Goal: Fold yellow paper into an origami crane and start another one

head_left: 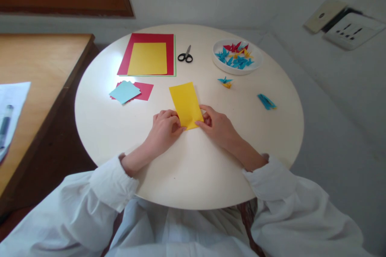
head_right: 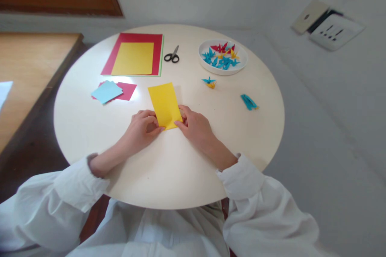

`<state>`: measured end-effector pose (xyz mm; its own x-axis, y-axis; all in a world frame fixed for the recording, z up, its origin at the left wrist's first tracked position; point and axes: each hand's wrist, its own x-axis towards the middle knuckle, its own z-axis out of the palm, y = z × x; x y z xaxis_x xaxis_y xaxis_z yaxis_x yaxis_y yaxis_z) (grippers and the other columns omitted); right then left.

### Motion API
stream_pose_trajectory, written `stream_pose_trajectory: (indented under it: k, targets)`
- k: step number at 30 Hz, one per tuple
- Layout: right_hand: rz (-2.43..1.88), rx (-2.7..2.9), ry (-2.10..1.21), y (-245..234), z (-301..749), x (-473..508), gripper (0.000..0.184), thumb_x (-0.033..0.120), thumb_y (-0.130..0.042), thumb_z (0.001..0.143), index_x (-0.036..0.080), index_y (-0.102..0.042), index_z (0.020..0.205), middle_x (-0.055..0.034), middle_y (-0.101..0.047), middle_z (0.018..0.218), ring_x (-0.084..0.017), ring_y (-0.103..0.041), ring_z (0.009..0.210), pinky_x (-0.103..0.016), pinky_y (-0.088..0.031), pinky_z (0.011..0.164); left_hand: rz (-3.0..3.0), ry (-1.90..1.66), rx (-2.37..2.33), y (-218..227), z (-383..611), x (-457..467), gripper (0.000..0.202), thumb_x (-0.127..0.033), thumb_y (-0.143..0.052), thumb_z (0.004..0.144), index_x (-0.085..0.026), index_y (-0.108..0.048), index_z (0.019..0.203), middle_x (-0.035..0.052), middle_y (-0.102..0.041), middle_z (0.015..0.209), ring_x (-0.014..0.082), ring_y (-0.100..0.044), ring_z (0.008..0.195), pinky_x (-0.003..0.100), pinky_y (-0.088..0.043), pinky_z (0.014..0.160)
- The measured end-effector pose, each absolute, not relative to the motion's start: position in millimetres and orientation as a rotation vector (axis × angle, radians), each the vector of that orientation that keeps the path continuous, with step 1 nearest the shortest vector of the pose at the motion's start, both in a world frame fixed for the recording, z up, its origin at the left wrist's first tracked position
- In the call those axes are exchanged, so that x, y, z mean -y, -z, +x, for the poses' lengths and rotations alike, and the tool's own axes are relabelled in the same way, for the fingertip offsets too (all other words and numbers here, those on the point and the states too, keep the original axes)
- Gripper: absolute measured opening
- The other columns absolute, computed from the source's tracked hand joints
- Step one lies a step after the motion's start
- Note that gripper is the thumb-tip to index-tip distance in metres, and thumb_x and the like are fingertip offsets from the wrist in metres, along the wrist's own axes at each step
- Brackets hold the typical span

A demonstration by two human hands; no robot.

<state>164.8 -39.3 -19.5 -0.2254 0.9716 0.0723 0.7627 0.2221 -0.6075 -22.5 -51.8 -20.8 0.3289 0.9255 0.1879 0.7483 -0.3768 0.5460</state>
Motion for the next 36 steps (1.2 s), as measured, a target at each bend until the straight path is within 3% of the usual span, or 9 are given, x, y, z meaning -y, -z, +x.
stream_pose_trajectory:
  k: [18, 25, 31, 36]
  targets:
    - [-1.649, 2.091, -0.623, 16.6, 163.1, 39.4, 0.047, 0.019, -0.062, 0.076, 0.02, -0.055, 0.122, -0.0023, -0.069, 0.077, -0.017, -0.061, 0.065, -0.027, -0.043, 0.061, 2.232, -0.646, -1.498, 21.4, -22.3, 52.6, 0.014, -0.018, -0.059, 0.076, -0.019, -0.05, 0.065, 0.006, -0.063, 0.093, 0.0248, -0.055, 0.093, 0.042, -0.041, 0.082]
    - [-1.725, 2.066, -0.623, 11.7, 160.8, 39.9, 0.045, 0.02, -0.063, 0.075, 0.019, -0.057, 0.12, -0.0014, -0.069, 0.076, -0.015, -0.061, 0.065, -0.026, -0.042, 0.061, 2.218, -0.653, -1.55, 22.7, -23.3, 56.0, 0.018, -0.019, -0.059, 0.077, -0.019, -0.045, 0.088, 0.003, -0.057, 0.087, 0.0208, -0.051, 0.084, 0.038, -0.04, 0.078]
    - [-1.73, 2.073, -0.615, 9.1, 160.4, 38.5, 0.039, 0.022, -0.062, 0.076, 0.021, -0.06, 0.115, -0.0006, -0.068, 0.075, -0.015, -0.06, 0.065, -0.026, -0.042, 0.06, 2.406, -0.585, -1.48, 25.9, -23.3, 56.5, 0.021, -0.019, -0.053, 0.084, -0.02, -0.057, 0.104, 0.0071, -0.057, 0.099, 0.0242, -0.048, 0.094, 0.04, -0.039, 0.084]
    - [-1.77, 2.107, -0.621, 6.1, 159.5, 37.1, 0.036, 0.023, -0.061, 0.076, 0.022, -0.062, 0.112, -0.0006, -0.069, 0.075, -0.015, -0.059, 0.064, -0.025, -0.038, 0.057, 2.492, -0.613, -1.372, 30.2, -22.7, 55.5, 0.026, -0.019, -0.047, 0.088, -0.027, -0.068, 0.102, 0.0079, -0.054, 0.106, 0.0235, -0.048, 0.1, 0.039, -0.038, 0.086]
